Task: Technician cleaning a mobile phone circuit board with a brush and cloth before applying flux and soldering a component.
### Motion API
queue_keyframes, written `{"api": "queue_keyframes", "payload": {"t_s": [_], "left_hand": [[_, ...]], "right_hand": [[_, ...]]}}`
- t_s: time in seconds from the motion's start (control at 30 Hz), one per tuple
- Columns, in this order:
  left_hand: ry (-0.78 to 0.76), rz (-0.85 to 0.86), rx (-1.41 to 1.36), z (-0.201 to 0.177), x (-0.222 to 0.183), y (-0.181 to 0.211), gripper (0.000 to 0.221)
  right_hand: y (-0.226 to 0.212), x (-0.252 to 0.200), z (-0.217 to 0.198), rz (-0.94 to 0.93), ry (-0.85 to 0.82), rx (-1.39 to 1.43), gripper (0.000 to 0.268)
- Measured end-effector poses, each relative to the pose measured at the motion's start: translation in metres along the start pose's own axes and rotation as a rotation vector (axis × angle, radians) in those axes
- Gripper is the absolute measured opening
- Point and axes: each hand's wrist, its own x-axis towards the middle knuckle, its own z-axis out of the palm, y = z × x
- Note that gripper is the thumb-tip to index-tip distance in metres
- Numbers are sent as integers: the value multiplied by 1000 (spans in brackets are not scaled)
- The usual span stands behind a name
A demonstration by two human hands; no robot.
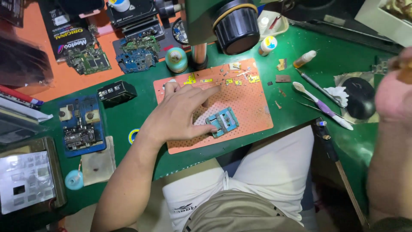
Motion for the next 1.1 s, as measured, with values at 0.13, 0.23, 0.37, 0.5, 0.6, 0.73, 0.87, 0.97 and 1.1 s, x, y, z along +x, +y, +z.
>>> {"api": "queue_keyframes", "payload": {"t_s": [0.13, 0.23, 0.37, 0.5, 0.6, 0.73, 0.87, 0.97, 1.1], "left_hand": [[-27, 0, 10, -2, 1, 5, 71], [-94, -33, -35, -1, 1, 5, 72], [-189, -37, -3, 4, 1, 8, 86], [-219, -53, 31, 3, 2, 14, 89], [-218, -60, 31, 5, 2, 15, 88], [-216, -67, 59, 4, 2, 19, 92], [-226, -90, 44, 3, 1, 22, 95], [-235, -94, 62, 4, 2, 24, 96], [-227, -116, 48, 3, 1, 23, 99]], "right_hand": [[-38, -18, 108, 126, -63, -168, 28], [-17, 3, 114, 99, -133, -317, 41], [-2, 23, 120, -162, -441, -849, 41], [17, 40, 115, -177, -472, -1254, 51], [17, 39, 114, -227, -479, -1283, 51], [2, 32, 110, -168, -428, -1314, 50], [-19, 14, 89, -295, -425, -1139, 45], [-43, -19, 83, -404, -377, -1241, 24], [-94, -59, 102, -640, -414, -1393, 8]]}}
